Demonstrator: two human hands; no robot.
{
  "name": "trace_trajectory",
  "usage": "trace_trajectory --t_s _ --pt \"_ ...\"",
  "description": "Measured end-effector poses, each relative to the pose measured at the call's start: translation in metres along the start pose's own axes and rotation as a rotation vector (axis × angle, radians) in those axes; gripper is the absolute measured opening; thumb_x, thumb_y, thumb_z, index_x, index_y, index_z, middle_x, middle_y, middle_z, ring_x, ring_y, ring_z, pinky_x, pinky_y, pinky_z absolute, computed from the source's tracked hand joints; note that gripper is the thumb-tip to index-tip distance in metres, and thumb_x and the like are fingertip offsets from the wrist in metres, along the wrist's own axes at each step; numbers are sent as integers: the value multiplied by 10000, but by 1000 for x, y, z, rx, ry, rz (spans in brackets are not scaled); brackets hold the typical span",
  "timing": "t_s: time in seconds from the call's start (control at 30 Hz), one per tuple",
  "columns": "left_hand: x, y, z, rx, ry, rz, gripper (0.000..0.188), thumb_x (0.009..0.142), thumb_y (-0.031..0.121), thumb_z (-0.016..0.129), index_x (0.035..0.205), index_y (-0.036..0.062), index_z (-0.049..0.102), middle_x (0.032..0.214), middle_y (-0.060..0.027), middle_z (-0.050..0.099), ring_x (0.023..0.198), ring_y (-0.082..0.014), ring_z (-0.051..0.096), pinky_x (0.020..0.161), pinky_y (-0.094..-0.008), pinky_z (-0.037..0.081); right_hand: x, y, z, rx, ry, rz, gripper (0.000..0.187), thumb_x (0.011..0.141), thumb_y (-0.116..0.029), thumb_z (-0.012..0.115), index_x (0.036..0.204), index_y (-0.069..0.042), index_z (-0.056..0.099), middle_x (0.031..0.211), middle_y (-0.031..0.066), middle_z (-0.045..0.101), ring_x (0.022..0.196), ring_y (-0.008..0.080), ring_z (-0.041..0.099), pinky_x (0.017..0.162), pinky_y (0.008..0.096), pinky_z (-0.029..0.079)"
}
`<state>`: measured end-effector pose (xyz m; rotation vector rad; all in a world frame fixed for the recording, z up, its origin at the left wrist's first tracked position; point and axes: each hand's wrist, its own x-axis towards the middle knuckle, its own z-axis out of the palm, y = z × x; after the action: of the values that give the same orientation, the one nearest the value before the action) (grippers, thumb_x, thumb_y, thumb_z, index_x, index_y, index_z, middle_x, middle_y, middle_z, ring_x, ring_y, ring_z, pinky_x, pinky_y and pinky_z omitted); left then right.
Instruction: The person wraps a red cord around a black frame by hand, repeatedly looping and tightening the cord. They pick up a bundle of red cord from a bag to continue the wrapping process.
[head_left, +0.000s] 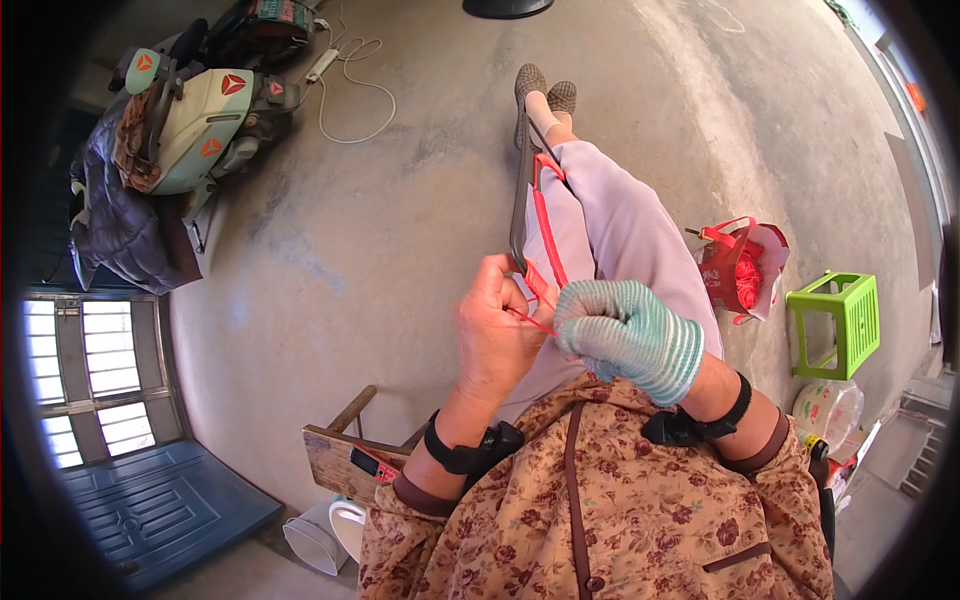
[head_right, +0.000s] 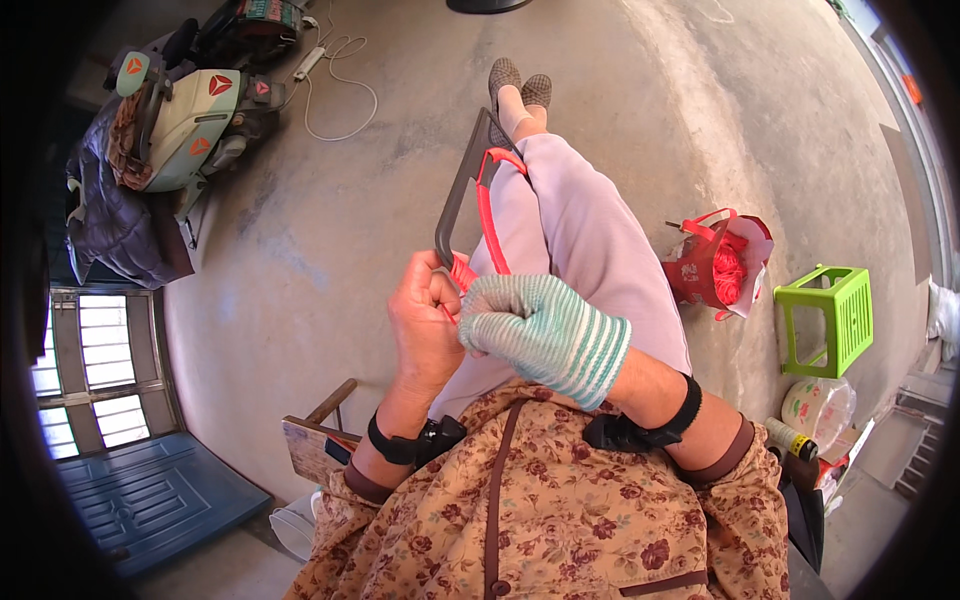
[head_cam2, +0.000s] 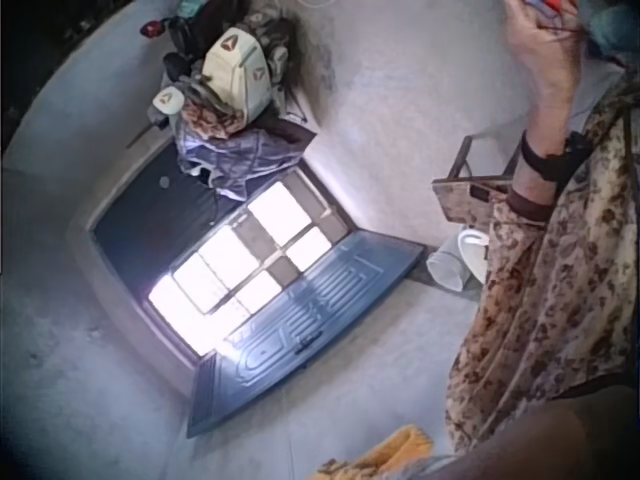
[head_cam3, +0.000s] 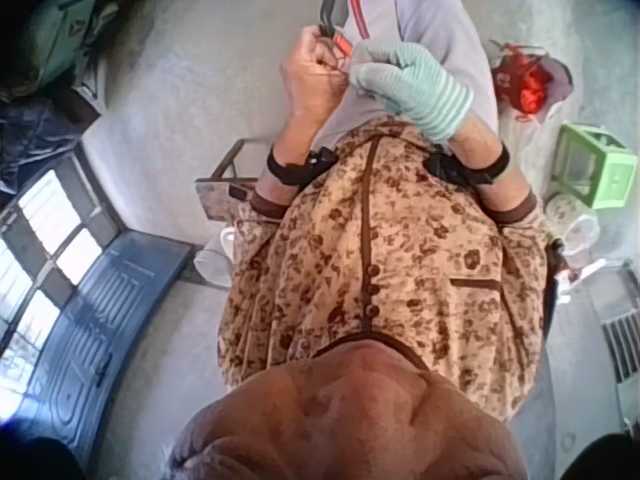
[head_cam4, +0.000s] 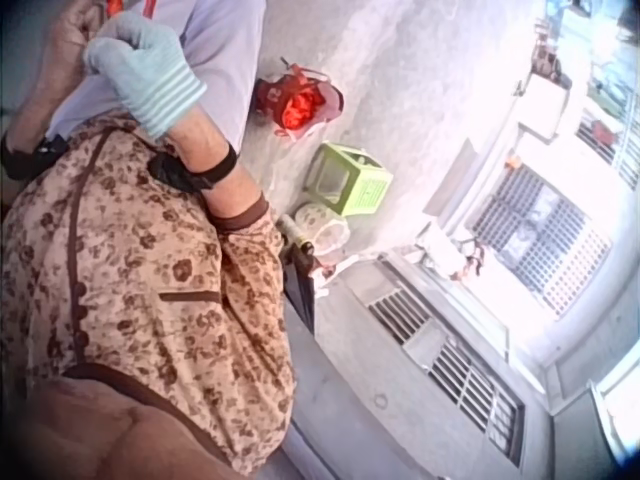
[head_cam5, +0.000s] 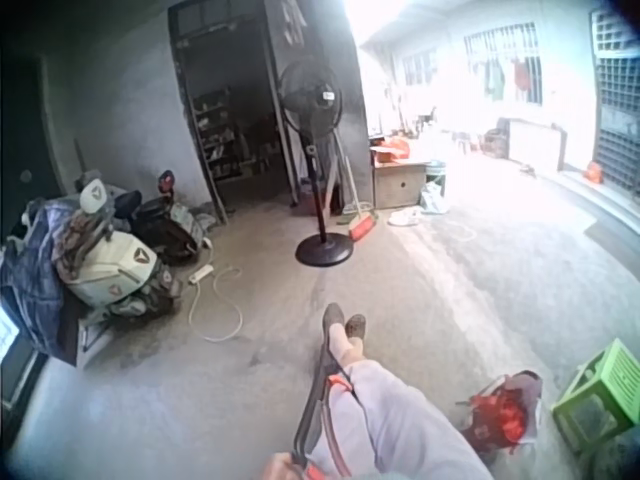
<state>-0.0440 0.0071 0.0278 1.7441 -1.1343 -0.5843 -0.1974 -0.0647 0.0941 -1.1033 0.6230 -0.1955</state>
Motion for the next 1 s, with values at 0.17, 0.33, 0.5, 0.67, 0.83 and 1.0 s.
trace_trajectory --t_s 0.17,0.33,0.5,0.67,0.83,1.0 --pt "5 -1 -24 -411 -148 -206 181 873 115 648 1009 32 563 615 41 463 528 -59 436 532 -220 383 14 -3 -9 129 267 -75 159 906 -139 575 885 11 622 660 13 562 452 78 506 421 210 399" --pt "9 -9 -39 -813 -201 -168 178 981 162 508 1017 1 577 692 -3 505 615 -86 525 620 -249 485 37 5 -17 -71 462 -196 96 897 -41 544 940 -10 623 758 85 666 477 113 573 445 234 453" --pt "15 -18 -27 -627 -111 -286 248 990 183 504 1023 -29 629 767 -41 616 631 -74 550 615 -242 508 64 39 -28 -513 447 -490 127 868 -25 558 927 -62 665 767 120 681 608 211 653 566 299 513" --pt "20 -20 -16 -357 -291 -319 216 960 179 551 976 -7 661 718 -17 632 579 -54 528 546 -228 461 68 28 -22 -862 362 -443 155 878 -179 597 952 -88 698 828 139 682 734 313 658 670 359 527" --pt "32 -13 -17 -172 -387 -318 169 913 143 604 941 -9 672 674 -23 632 592 -53 530 545 -252 445 66 16 -25 -858 317 -373 174 858 -215 615 934 -85 702 807 138 678 740 320 651 682 372 526" --pt "32 -7 -14 -56 -374 -279 145 873 117 644 920 -17 667 705 -67 655 608 -78 552 574 -289 452 71 19 -28 -831 313 -424 164 822 -193 629 874 -50 690 860 167 672 727 341 633 684 379 523"
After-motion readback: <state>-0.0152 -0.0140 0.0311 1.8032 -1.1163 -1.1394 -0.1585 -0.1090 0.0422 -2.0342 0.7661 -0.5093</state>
